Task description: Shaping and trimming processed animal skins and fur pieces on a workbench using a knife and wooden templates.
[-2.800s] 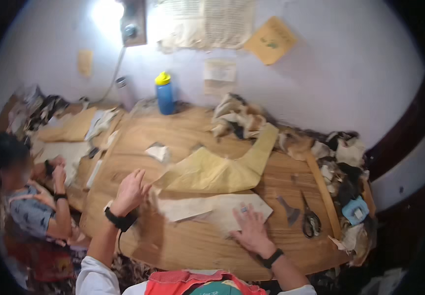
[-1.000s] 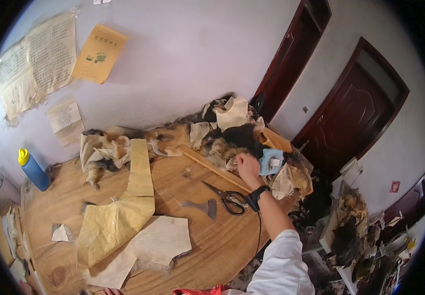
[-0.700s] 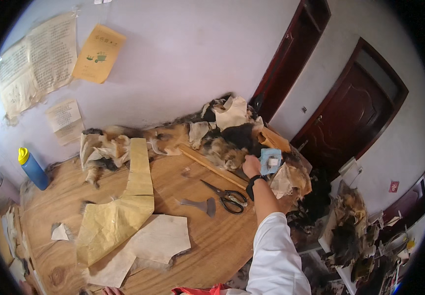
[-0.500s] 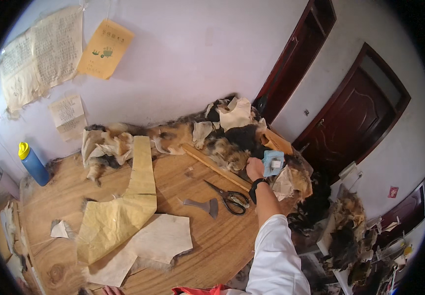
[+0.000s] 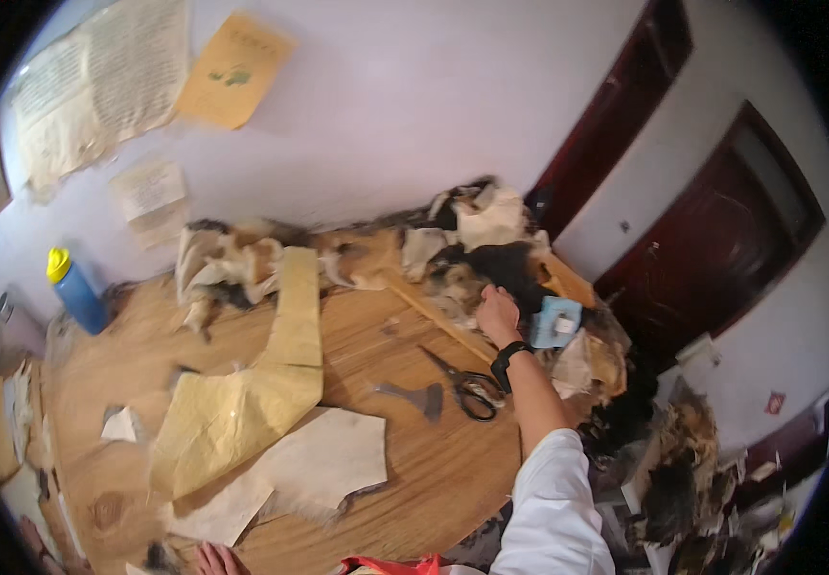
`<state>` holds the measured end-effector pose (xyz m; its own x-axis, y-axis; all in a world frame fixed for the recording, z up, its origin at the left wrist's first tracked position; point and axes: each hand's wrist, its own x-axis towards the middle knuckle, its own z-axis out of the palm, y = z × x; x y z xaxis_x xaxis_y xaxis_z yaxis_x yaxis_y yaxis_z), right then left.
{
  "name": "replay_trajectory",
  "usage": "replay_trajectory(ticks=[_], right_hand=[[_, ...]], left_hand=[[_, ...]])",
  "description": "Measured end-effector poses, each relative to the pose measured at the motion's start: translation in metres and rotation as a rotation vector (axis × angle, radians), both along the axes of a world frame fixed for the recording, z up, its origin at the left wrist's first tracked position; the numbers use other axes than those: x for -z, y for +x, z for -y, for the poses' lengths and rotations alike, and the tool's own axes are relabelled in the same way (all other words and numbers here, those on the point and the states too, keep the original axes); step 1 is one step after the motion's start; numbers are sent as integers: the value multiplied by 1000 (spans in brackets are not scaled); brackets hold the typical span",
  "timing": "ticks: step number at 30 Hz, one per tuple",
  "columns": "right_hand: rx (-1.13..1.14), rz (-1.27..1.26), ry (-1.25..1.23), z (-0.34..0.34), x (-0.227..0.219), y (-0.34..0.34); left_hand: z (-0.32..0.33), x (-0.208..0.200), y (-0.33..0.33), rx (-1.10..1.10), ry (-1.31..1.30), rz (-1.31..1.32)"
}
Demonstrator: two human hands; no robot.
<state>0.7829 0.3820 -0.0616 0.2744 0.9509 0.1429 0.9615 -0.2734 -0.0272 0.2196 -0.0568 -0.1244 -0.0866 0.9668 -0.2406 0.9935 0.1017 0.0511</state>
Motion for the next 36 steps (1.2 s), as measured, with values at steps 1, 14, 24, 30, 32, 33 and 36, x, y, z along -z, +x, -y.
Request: replay_trajectory(ticks=[1,14,24,30,32,33,36], right_hand=[[-33,-13,-15,-4,-4,-17],[-971,-493,76,-84,15,-338],[-579,-245,-190,-147,35,-408],[-572,-639,530,-215,-53,-356],[-502,-1199,432,-198,-104,-359],[-399,-1748,308,-194,-124,-353],[-436,-2044,359,-202,-164,-305]], left_hand=[[-11,-16,9,-6,-32,38],[-8,-9,11,-59,36,213],[6,9,8,-71,71,213],[-2,-1,9,-46,75,235],[1,0,7,-48,87,228],[-1,1,8,-44,104,221],[-7,-2,9,-30,117,269]])
